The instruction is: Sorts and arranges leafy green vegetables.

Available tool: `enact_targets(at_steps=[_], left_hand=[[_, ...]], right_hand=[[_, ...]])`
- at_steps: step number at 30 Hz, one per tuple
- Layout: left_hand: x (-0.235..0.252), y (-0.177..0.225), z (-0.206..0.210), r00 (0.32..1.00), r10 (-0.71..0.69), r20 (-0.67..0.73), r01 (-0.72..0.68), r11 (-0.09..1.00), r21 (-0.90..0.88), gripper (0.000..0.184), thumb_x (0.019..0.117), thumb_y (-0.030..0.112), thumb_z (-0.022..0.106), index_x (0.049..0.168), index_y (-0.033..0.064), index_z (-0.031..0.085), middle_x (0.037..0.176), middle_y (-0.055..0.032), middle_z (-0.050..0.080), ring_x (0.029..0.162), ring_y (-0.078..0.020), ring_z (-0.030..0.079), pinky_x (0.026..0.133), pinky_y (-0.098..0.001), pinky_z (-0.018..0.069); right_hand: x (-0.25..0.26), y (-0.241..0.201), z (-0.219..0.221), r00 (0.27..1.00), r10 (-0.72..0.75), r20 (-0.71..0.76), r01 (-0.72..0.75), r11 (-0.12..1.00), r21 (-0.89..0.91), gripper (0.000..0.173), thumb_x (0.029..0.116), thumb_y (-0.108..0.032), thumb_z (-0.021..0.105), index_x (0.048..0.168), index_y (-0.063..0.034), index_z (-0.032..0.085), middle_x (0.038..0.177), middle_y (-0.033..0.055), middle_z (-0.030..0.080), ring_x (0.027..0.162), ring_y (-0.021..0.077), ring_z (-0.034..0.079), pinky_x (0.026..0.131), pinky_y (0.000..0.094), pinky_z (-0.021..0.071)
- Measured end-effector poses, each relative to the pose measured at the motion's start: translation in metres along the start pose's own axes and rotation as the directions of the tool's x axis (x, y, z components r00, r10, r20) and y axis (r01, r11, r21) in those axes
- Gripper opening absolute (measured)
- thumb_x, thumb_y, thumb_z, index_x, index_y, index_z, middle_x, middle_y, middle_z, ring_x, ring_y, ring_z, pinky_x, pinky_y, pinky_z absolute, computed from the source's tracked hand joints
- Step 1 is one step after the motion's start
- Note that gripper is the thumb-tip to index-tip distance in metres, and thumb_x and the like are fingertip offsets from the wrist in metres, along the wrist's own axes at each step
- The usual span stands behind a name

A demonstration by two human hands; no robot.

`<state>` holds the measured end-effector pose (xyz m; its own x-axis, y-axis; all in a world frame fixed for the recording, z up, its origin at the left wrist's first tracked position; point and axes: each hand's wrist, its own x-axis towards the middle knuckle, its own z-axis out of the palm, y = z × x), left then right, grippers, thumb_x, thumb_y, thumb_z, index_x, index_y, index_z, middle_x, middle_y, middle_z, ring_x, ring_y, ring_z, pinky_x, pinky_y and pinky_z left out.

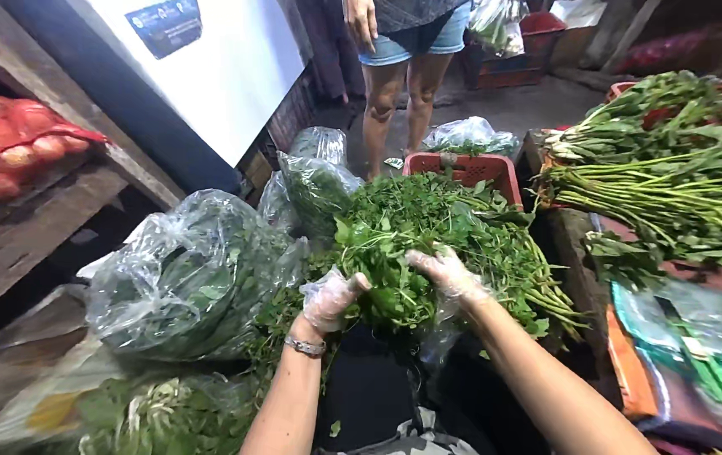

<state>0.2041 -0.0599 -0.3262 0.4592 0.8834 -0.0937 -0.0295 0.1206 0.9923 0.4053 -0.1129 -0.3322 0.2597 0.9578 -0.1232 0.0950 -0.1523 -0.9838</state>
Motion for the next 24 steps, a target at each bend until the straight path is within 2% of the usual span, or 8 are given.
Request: enact_targets(at_steps=[2, 4, 9, 13, 18, 20, 22, 24], left_hand=[[0.002, 0.008, 0.017, 0.988, -0.093, -0.125, 0.089, 0.995, -0.034, 0.056, 0.0892, 0.018, 0.07, 0.133, -0.0011, 0.042, 0.094, -0.0022, 0.065, 0.08, -0.0034, 0.065, 0.072, -0.0241, 0.0577], [0.008, 0.008, 0.019, 0.979, -0.14, -0.152, 0.131, 0.989, -0.067, 0.053, 0.0962, 0.016, 0.061, 0.142, 0.0025, 0.038, 0.099, -0.0047, 0.065, 0.081, -0.0068, 0.066, 0.07, -0.0267, 0.0585], [0.007, 0.0, 0.015, 0.991, -0.11, -0.07, 0.104, 0.991, -0.089, 0.017, 0.0966, 0.006, 0.054, 0.114, 0.0044, 0.057, 0.084, 0.0031, 0.069, 0.075, -0.0029, 0.068, 0.07, -0.022, 0.059], [0.009, 0.0, 0.008, 0.987, -0.147, 0.066, 0.154, 0.98, -0.127, 0.019, 0.0955, 0.004, 0.043, 0.097, 0.0119, 0.061, 0.078, 0.009, 0.069, 0.073, 0.0017, 0.066, 0.069, -0.0186, 0.0579], [0.013, -0.012, -0.001, 0.993, -0.074, 0.089, 0.096, 0.955, -0.28, 0.008, 0.0912, 0.017, 0.055, 0.092, 0.0159, 0.062, 0.073, 0.0075, 0.071, 0.067, -0.0009, 0.068, 0.063, -0.0198, 0.0586], [0.022, -0.035, -0.02, 0.98, 0.086, 0.182, 0.003, 0.899, -0.438, 0.047, 0.0805, 0.052, 0.079, 0.114, 0.0199, 0.069, 0.095, 0.0067, 0.076, 0.082, -0.004, 0.072, 0.07, -0.0241, 0.0611], [0.029, -0.055, -0.033, 0.964, 0.17, 0.206, -0.086, 0.928, -0.364, 0.111, 0.0689, 0.079, 0.071, 0.152, 0.0132, 0.039, 0.133, -0.0029, 0.064, 0.12, -0.0191, 0.063, 0.093, -0.0462, 0.0564], [0.025, -0.061, -0.024, 0.979, 0.093, 0.179, -0.041, 0.96, -0.277, 0.144, 0.0579, 0.088, 0.07, 0.161, 0.0073, 0.01, 0.155, -0.0146, 0.043, 0.14, -0.0308, 0.047, 0.102, -0.0585, 0.0486]], right_hand=[[-0.001, 0.0, 0.002, 0.999, -0.038, 0.033, 0.039, 0.998, -0.043, 0.035, 0.1013, -0.018, 0.062, 0.129, 0.0036, 0.06, 0.113, 0.0124, 0.068, 0.103, 0.0099, 0.064, 0.095, 0.031, 0.0528], [-0.003, 0.001, -0.002, 0.997, -0.062, 0.052, 0.065, 0.997, -0.041, 0.033, 0.1002, -0.019, 0.064, 0.125, 0.0033, 0.062, 0.11, 0.0106, 0.068, 0.1, 0.0077, 0.064, 0.094, 0.0294, 0.0526], [-0.009, 0.006, -0.012, 0.987, -0.124, 0.102, 0.118, 0.991, 0.057, 0.048, 0.0954, -0.012, 0.066, 0.14, 0.0019, 0.053, 0.125, 0.0099, 0.065, 0.109, 0.0047, 0.062, 0.097, 0.0238, 0.0512], [-0.014, -0.003, -0.018, 0.959, -0.09, 0.268, 0.04, 0.981, 0.188, 0.066, 0.0912, -0.004, 0.063, 0.153, -0.0078, 0.041, 0.134, 0.0005, 0.061, 0.113, 0.0005, 0.06, 0.096, 0.0195, 0.0511], [-0.008, 0.005, -0.014, 0.988, 0.023, 0.155, -0.06, 0.969, 0.238, 0.031, 0.0984, -0.004, 0.059, 0.128, 0.0009, 0.056, 0.1, -0.0005, 0.066, 0.09, 0.0003, 0.064, 0.084, 0.0202, 0.055], [0.0, 0.015, -0.01, 0.999, 0.033, 0.025, -0.04, 0.937, 0.348, 0.029, 0.0994, -0.01, 0.059, 0.128, -0.0028, 0.058, 0.098, -0.0001, 0.069, 0.088, 0.0024, 0.066, 0.081, 0.0227, 0.0575], [0.004, 0.019, -0.01, 0.992, 0.055, -0.114, -0.006, 0.918, 0.396, 0.033, 0.1024, -0.017, 0.059, 0.133, -0.0046, 0.056, 0.102, 0.0021, 0.069, 0.09, 0.0046, 0.067, 0.081, 0.0247, 0.058], [0.006, 0.024, -0.009, 0.979, 0.052, -0.196, 0.031, 0.917, 0.397, 0.038, 0.1027, -0.017, 0.059, 0.137, -0.0033, 0.053, 0.107, 0.0054, 0.069, 0.093, 0.0069, 0.067, 0.083, 0.0264, 0.0581]])
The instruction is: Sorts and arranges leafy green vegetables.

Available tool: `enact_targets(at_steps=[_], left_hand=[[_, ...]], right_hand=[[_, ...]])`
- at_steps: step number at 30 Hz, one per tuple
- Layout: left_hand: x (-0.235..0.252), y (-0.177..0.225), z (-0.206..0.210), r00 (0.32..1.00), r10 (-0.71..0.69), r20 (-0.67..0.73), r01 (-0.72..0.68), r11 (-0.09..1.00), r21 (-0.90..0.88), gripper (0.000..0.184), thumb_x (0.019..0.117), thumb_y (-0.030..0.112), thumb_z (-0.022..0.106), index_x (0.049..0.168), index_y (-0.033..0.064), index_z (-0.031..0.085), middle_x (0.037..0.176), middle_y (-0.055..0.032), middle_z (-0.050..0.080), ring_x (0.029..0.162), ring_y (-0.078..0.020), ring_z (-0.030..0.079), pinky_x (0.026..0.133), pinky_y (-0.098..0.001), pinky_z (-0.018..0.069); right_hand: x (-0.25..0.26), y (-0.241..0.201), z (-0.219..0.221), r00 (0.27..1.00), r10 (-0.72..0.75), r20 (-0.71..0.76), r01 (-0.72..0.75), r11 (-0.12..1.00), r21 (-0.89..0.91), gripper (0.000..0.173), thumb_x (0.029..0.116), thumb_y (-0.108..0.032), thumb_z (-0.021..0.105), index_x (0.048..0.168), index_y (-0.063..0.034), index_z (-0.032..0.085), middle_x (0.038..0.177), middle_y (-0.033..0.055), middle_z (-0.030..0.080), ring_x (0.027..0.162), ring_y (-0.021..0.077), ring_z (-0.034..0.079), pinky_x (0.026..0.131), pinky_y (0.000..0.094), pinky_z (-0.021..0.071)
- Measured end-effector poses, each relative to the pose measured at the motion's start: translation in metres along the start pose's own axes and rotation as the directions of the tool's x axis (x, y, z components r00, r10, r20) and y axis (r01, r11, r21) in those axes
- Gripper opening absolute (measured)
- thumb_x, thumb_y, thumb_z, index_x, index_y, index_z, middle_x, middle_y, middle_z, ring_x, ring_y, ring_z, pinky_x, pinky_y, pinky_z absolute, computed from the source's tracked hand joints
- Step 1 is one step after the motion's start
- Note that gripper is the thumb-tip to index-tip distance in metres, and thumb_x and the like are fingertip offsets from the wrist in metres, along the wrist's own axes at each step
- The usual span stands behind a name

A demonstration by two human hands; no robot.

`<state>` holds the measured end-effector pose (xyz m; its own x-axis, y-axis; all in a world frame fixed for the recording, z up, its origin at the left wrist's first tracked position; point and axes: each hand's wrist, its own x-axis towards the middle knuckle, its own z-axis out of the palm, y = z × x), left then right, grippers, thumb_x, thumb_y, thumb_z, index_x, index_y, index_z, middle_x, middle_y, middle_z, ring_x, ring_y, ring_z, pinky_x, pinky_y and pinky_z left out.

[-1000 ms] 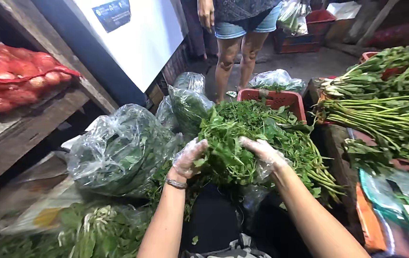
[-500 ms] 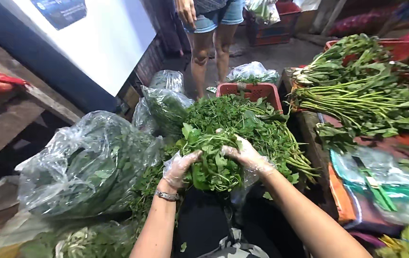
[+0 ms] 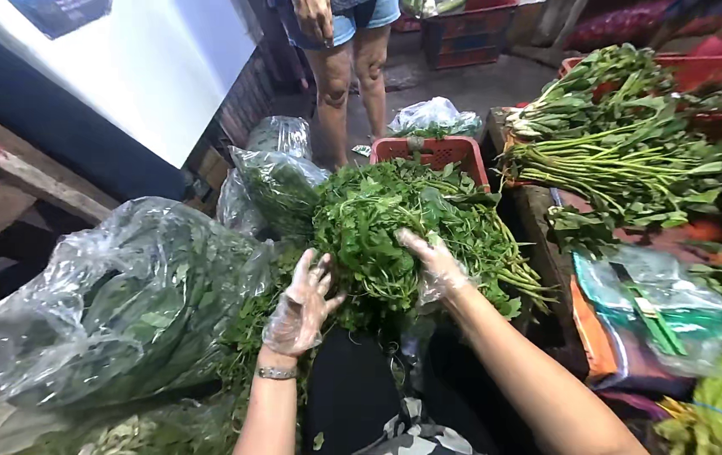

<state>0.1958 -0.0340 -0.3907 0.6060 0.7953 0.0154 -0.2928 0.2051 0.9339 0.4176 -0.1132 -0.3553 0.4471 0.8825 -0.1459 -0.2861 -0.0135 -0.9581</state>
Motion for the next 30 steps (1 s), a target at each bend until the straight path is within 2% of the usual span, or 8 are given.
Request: enact_targets(at_steps=[2, 5, 8, 15, 19, 22, 25, 30], left_hand=[[-0.006, -0.005, 0.018, 0.996, -0.074, -0.048, 0.072, 0.996, -0.048, 0.143, 0.0602, 0.078, 0.079, 0.162, 0.0108, 0.005, 0.155, -0.0076, 0.043, 0.137, -0.0199, 0.049, 0.103, -0.0457, 0.0515], [-0.011, -0.003, 0.051, 0.945, -0.16, -0.284, 0.105, 0.974, -0.2, 0.053, 0.0951, 0.033, 0.065, 0.134, 0.009, 0.038, 0.096, 0.0029, 0.068, 0.084, -0.0067, 0.069, 0.072, -0.0275, 0.0613], [-0.007, -0.008, 0.081, 0.909, -0.215, -0.357, 0.164, 0.972, -0.168, 0.017, 0.1044, 0.021, 0.046, 0.117, 0.0106, 0.052, 0.083, 0.0032, 0.071, 0.07, -0.0071, 0.07, 0.059, -0.0287, 0.0627], [-0.003, -0.067, 0.078, 0.991, -0.12, -0.063, 0.096, 0.95, -0.298, 0.042, 0.0721, 0.053, 0.085, 0.097, 0.0215, 0.072, 0.089, 0.0042, 0.077, 0.081, -0.0051, 0.073, 0.067, -0.0266, 0.0634], [-0.011, -0.067, 0.083, 0.994, -0.053, -0.1, 0.028, 0.97, -0.241, 0.041, 0.0629, 0.057, 0.087, 0.09, 0.0288, 0.074, 0.089, 0.0099, 0.077, 0.084, -0.0013, 0.073, 0.072, -0.0226, 0.0615], [-0.009, -0.061, 0.07, 0.984, 0.008, -0.178, -0.054, 0.966, -0.254, 0.048, 0.0697, 0.054, 0.085, 0.1, 0.0205, 0.069, 0.092, 0.0098, 0.076, 0.088, -0.0006, 0.072, 0.076, -0.0213, 0.0609], [-0.01, -0.06, 0.045, 0.98, 0.148, -0.136, -0.18, 0.947, -0.268, 0.052, 0.0947, 0.047, 0.066, 0.126, 0.0062, 0.059, 0.114, 0.0015, 0.074, 0.111, -0.0086, 0.069, 0.097, -0.029, 0.0552], [-0.005, -0.068, 0.039, 0.943, 0.151, -0.296, -0.223, 0.948, -0.227, 0.047, 0.0986, 0.045, 0.062, 0.127, 0.0079, 0.057, 0.109, 0.0024, 0.075, 0.107, -0.0092, 0.071, 0.093, -0.0293, 0.058]], right_hand=[[-0.005, 0.006, 0.005, 1.0, 0.003, -0.024, -0.003, 1.0, -0.006, 0.036, 0.1031, -0.016, 0.059, 0.136, -0.0026, 0.052, 0.107, 0.0061, 0.068, 0.093, 0.0065, 0.067, 0.084, 0.0261, 0.0576], [-0.018, 0.014, 0.021, 1.0, 0.024, 0.018, -0.023, 0.997, -0.073, 0.053, 0.1023, -0.016, 0.06, 0.148, 0.0035, 0.041, 0.128, 0.0165, 0.063, 0.111, 0.0124, 0.065, 0.097, 0.03, 0.0543], [-0.035, 0.015, 0.016, 0.996, -0.082, 0.043, 0.087, 0.988, -0.128, 0.05, 0.0993, -0.011, 0.064, 0.143, 0.0096, 0.049, 0.136, 0.0232, 0.06, 0.123, 0.0166, 0.061, 0.108, 0.0309, 0.0474], [-0.033, 0.036, -0.016, 0.98, -0.179, 0.092, 0.201, 0.903, -0.38, 0.055, 0.0927, -0.019, 0.073, 0.138, 0.0077, 0.057, 0.144, 0.0289, 0.052, 0.135, 0.0381, 0.051, 0.115, 0.0497, 0.0393], [-0.047, -0.004, -0.056, 0.941, -0.191, 0.28, 0.287, 0.888, -0.36, 0.091, 0.0854, -0.021, 0.081, 0.158, 0.003, 0.032, 0.16, 0.0307, 0.032, 0.143, 0.0385, 0.043, 0.115, 0.0467, 0.042], [-0.079, -0.045, -0.128, 0.921, -0.388, -0.037, 0.334, 0.836, -0.435, 0.048, 0.0908, -0.011, 0.073, 0.136, 0.0004, 0.061, 0.135, 0.0163, 0.064, 0.111, 0.019, 0.067, 0.092, 0.0342, 0.0574], [-0.106, -0.051, -0.239, 0.857, -0.37, -0.36, -0.136, 0.511, -0.849, 0.022, 0.0969, -0.021, 0.071, 0.104, 0.0005, 0.071, 0.1, 0.0169, 0.071, 0.089, 0.0286, 0.068, 0.082, 0.0485, 0.0559], [-0.113, 0.0, -0.317, 0.642, 0.096, -0.761, -0.765, 0.146, -0.627, 0.067, 0.0916, -0.022, 0.074, 0.151, -0.009, 0.046, 0.145, 0.0285, 0.051, 0.128, 0.0509, 0.054, 0.101, 0.0709, 0.0433]])
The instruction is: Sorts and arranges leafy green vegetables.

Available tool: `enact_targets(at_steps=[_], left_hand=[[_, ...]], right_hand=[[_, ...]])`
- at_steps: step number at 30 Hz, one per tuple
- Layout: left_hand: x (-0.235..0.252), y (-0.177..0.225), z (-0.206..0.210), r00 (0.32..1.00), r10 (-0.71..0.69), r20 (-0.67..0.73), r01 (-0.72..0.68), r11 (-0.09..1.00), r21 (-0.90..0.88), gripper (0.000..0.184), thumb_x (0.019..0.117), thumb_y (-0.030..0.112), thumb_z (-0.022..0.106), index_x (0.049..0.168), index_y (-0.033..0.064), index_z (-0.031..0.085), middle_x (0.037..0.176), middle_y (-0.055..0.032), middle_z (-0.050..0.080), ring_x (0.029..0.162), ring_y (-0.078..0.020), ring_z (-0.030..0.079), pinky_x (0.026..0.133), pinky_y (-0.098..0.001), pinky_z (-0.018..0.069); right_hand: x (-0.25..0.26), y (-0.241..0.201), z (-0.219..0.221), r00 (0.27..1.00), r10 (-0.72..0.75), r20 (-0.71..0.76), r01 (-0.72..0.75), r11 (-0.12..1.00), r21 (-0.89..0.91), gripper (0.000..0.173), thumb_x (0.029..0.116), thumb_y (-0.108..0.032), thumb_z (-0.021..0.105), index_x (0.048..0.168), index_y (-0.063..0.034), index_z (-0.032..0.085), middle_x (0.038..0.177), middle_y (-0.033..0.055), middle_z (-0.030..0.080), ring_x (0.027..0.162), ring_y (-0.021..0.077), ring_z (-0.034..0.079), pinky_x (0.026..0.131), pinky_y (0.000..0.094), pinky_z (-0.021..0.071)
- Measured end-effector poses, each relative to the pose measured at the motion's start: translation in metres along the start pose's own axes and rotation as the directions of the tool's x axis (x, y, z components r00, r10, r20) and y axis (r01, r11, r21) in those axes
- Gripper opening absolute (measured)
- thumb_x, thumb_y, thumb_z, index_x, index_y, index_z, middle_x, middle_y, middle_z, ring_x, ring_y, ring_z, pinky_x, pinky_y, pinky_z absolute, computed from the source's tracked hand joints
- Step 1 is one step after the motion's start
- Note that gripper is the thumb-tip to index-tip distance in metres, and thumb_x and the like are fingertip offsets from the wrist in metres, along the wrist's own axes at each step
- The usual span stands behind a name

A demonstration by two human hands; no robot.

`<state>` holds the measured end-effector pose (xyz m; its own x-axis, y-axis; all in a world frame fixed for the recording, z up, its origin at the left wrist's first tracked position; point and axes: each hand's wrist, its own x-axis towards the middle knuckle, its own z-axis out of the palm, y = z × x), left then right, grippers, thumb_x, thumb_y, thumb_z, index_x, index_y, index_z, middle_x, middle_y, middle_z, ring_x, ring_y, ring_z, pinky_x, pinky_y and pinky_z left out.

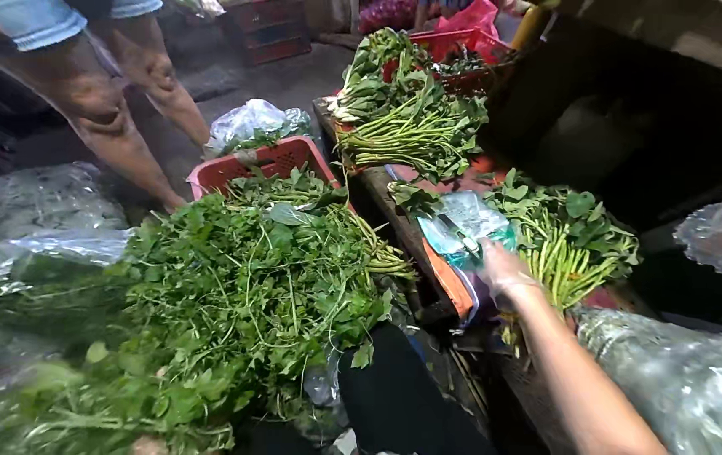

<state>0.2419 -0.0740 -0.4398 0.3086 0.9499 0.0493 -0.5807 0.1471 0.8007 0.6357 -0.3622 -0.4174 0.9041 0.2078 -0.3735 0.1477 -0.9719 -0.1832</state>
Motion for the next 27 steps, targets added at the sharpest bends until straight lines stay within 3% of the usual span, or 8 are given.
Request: enact_targets(at_steps=[2, 6, 11, 14, 15, 18, 21, 27], left_hand=[[0.001, 0.002, 0.008, 0.995, -0.01, -0.102, 0.013, 0.999, 0.031, 0.041, 0.0915, 0.047, 0.071, 0.113, 0.0135, 0.061, 0.097, 0.0096, 0.076, 0.096, -0.0026, 0.072, 0.082, -0.0248, 0.0608], [0.007, 0.0, 0.005, 0.994, -0.039, -0.097, 0.047, 0.996, 0.078, 0.054, 0.0934, 0.051, 0.066, 0.124, 0.0085, 0.052, 0.103, 0.0083, 0.074, 0.101, -0.0033, 0.071, 0.085, -0.0258, 0.0603], [0.01, -0.009, 0.0, 0.992, -0.066, -0.108, 0.07, 0.997, 0.035, 0.057, 0.0898, 0.056, 0.068, 0.123, 0.0108, 0.055, 0.104, 0.0078, 0.075, 0.101, -0.0033, 0.071, 0.085, -0.0257, 0.0604], [0.009, -0.009, 0.003, 0.99, -0.067, -0.127, 0.066, 0.998, -0.013, 0.065, 0.0688, 0.056, 0.086, 0.114, 0.0153, 0.064, 0.098, 0.0065, 0.076, 0.096, -0.0044, 0.072, 0.08, -0.0259, 0.0617], [0.009, -0.008, 0.003, 0.99, -0.06, -0.125, 0.06, 0.998, -0.004, 0.064, 0.071, 0.056, 0.085, 0.115, 0.0148, 0.062, 0.099, 0.007, 0.076, 0.097, -0.0041, 0.072, 0.08, -0.0253, 0.0615], [0.008, -0.007, -0.001, 0.989, -0.036, -0.147, 0.045, 0.997, 0.062, 0.053, 0.0993, 0.052, 0.056, 0.127, 0.008, 0.053, 0.106, 0.0075, 0.075, 0.101, -0.0031, 0.071, 0.085, -0.0247, 0.06], [0.005, 0.003, 0.006, 0.97, -0.089, -0.226, 0.118, 0.986, 0.115, 0.051, 0.1116, 0.036, 0.009, 0.138, 0.0012, 0.036, 0.11, 0.0059, 0.067, 0.101, -0.0009, 0.066, 0.084, -0.0237, 0.057], [0.001, -0.001, -0.011, 0.987, -0.094, -0.131, 0.094, 0.996, -0.004, 0.048, 0.1117, 0.04, 0.025, 0.132, 0.0018, 0.044, 0.108, 0.0006, 0.071, 0.103, -0.0074, 0.07, 0.086, -0.0282, 0.0586]], right_hand=[[-0.013, 0.001, -0.015, 0.999, -0.034, -0.012, 0.035, 0.995, 0.095, 0.055, 0.0987, -0.013, 0.062, 0.151, -0.0099, 0.046, 0.135, 0.0304, 0.059, 0.123, 0.0512, 0.058, 0.099, 0.0709, 0.0441], [-0.023, 0.011, -0.048, 0.973, -0.147, -0.175, 0.205, 0.903, 0.377, 0.044, 0.1072, -0.013, 0.048, 0.151, -0.0075, 0.044, 0.123, 0.034, 0.061, 0.104, 0.0499, 0.062, 0.087, 0.0672, 0.0468], [0.052, -0.022, -0.048, 0.995, -0.037, -0.097, 0.072, 0.917, 0.392, 0.05, 0.1079, -0.02, 0.047, 0.153, 0.0012, 0.038, 0.137, 0.0363, 0.054, 0.125, 0.0518, 0.055, 0.102, 0.0685, 0.0414], [0.077, -0.045, -0.033, 0.99, -0.141, -0.011, 0.129, 0.869, 0.477, 0.064, 0.11, -0.031, 0.046, 0.159, -0.001, 0.017, 0.136, 0.0334, 0.054, 0.107, 0.0426, 0.067, 0.089, 0.0566, 0.0562], [0.073, -0.049, -0.036, 0.977, -0.211, -0.025, 0.197, 0.858, 0.475, 0.064, 0.1097, -0.026, 0.047, 0.16, -0.0003, 0.018, 0.136, 0.0332, 0.054, 0.111, 0.0422, 0.066, 0.093, 0.0564, 0.0543], [0.044, -0.031, -0.06, 0.911, -0.296, -0.289, 0.392, 0.841, 0.373, 0.036, 0.1043, -0.014, 0.057, 0.133, 0.0077, 0.059, 0.126, 0.0315, 0.063, 0.114, 0.0443, 0.064, 0.101, 0.0605, 0.0477], [0.008, 0.009, -0.083, 0.877, -0.161, -0.454, 0.3, 0.919, 0.254, 0.038, 0.1027, -0.03, 0.062, 0.106, 0.008, 0.069, 0.104, 0.0315, 0.069, 0.098, 0.0484, 0.067, 0.09, 0.0697, 0.0476], [-0.015, 0.034, -0.055, 0.954, -0.172, -0.244, 0.197, 0.977, 0.08, 0.021, 0.1015, -0.016, 0.064, 0.11, -0.0013, 0.076, 0.103, 0.0284, 0.071, 0.097, 0.0513, 0.067, 0.086, 0.074, 0.0467]])
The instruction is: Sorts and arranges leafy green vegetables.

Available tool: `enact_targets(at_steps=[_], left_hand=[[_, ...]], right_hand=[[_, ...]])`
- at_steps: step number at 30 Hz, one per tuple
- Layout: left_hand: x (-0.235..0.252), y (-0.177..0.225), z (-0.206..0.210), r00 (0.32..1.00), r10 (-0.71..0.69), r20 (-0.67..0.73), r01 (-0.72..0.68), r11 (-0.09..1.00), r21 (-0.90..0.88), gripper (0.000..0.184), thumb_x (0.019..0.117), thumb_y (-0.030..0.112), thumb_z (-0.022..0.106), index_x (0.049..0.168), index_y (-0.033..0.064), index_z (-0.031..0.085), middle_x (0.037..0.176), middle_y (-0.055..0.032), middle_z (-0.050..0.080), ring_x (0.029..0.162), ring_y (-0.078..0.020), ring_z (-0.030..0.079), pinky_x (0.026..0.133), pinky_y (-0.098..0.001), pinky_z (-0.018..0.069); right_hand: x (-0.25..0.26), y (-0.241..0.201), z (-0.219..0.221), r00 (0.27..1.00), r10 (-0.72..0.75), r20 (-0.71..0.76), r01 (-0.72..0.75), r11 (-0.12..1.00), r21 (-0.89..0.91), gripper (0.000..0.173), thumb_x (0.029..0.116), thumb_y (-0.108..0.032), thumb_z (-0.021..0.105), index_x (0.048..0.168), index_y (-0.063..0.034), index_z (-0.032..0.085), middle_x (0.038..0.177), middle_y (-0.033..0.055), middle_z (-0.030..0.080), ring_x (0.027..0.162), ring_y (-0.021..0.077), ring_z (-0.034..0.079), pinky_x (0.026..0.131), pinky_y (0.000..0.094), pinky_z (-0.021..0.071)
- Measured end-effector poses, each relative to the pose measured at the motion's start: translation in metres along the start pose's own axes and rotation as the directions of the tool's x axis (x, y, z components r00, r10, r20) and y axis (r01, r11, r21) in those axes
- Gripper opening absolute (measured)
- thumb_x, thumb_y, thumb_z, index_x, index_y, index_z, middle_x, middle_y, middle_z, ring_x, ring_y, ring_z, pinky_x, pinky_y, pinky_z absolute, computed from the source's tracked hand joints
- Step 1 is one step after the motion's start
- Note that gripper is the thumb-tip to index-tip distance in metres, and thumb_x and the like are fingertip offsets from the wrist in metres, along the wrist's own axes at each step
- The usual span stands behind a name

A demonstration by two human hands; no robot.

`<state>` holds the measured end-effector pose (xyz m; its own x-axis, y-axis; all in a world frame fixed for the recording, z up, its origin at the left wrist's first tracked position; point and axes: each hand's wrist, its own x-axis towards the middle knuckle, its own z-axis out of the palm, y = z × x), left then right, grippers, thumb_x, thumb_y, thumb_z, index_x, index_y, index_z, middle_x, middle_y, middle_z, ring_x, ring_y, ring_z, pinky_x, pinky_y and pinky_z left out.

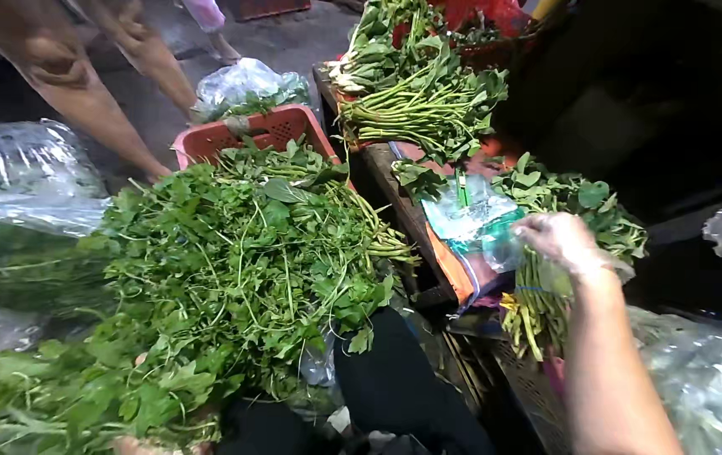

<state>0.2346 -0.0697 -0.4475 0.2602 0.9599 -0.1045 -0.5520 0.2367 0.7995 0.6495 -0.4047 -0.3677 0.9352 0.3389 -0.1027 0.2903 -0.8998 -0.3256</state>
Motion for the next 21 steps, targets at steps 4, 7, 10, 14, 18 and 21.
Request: enact_targets(at_steps=[4, 7, 10, 14, 18, 21], left_hand=[[-0.002, -0.001, 0.008, 1.0, 0.019, -0.021, -0.019, 0.999, 0.032, 0.048, 0.1116, 0.038, 0.014, 0.129, 0.0048, 0.045, 0.103, 0.0072, 0.072, 0.099, -0.003, 0.07, 0.084, -0.0246, 0.059], [-0.001, 0.0, 0.018, 0.997, 0.018, -0.078, -0.014, 0.998, 0.058, 0.051, 0.1111, 0.035, 0.009, 0.12, 0.009, 0.051, 0.094, 0.0113, 0.074, 0.091, 0.0005, 0.071, 0.078, -0.0214, 0.0595], [-0.003, -0.001, 0.018, 0.998, 0.052, -0.034, -0.051, 0.997, 0.052, 0.038, 0.1104, 0.038, 0.031, 0.124, 0.0073, 0.049, 0.099, 0.0106, 0.074, 0.096, 0.0, 0.07, 0.081, -0.0216, 0.0595], [-0.001, -0.004, 0.013, 0.997, 0.061, 0.056, -0.062, 0.998, 0.005, 0.061, 0.0771, 0.056, 0.08, 0.117, 0.0151, 0.061, 0.101, 0.0085, 0.075, 0.099, -0.0015, 0.071, 0.082, -0.0211, 0.0595], [0.001, -0.008, 0.01, 0.992, 0.105, 0.074, -0.104, 0.994, -0.023, 0.062, 0.0743, 0.056, 0.083, 0.116, 0.015, 0.062, 0.101, 0.0074, 0.075, 0.099, -0.0022, 0.071, 0.083, -0.0218, 0.0601], [0.003, -0.008, 0.005, 0.984, 0.116, 0.135, -0.114, 0.993, -0.025, 0.058, 0.0729, 0.059, 0.081, 0.113, 0.0206, 0.068, 0.104, 0.008, 0.076, 0.101, -0.003, 0.071, 0.086, -0.0226, 0.0596]], right_hand=[[0.018, -0.007, 0.039, 0.999, -0.019, 0.029, 0.024, 0.986, -0.166, 0.018, 0.0936, -0.009, 0.068, 0.109, -0.008, 0.078, 0.12, 0.0227, 0.069, 0.113, 0.0492, 0.063, 0.091, 0.0747, 0.0462], [0.041, -0.011, 0.067, 0.992, -0.103, 0.076, 0.117, 0.968, -0.223, 0.024, 0.092, -0.011, 0.071, 0.115, -0.0074, 0.075, 0.14, 0.0197, 0.06, 0.127, 0.0459, 0.057, 0.1, 0.0716, 0.0443], [0.056, -0.018, 0.077, 0.983, -0.126, 0.136, 0.156, 0.958, -0.24, 0.046, 0.0947, -0.014, 0.07, 0.139, -0.0077, 0.061, 0.147, 0.0217, 0.055, 0.127, 0.0481, 0.057, 0.1, 0.072, 0.0436], [0.057, -0.026, 0.086, 0.994, -0.021, 0.11, 0.044, 0.976, -0.212, 0.041, 0.0927, -0.004, 0.067, 0.133, -0.0031, 0.06, 0.133, 0.0248, 0.061, 0.117, 0.0483, 0.062, 0.095, 0.0693, 0.0495], [0.085, -0.023, 0.092, 0.975, -0.039, 0.217, 0.043, 0.999, -0.017, 0.035, 0.1028, -0.016, 0.06, 0.132, 0.0034, 0.059, 0.121, 0.0318, 0.065, 0.114, 0.0501, 0.063, 0.098, 0.0683, 0.0475], [0.083, -0.036, 0.092, 0.971, 0.001, 0.238, 0.047, 0.979, -0.197, 0.041, 0.0964, -0.009, 0.067, 0.135, 0.0025, 0.059, 0.135, 0.0317, 0.059, 0.123, 0.0506, 0.058, 0.101, 0.0679, 0.0457]])
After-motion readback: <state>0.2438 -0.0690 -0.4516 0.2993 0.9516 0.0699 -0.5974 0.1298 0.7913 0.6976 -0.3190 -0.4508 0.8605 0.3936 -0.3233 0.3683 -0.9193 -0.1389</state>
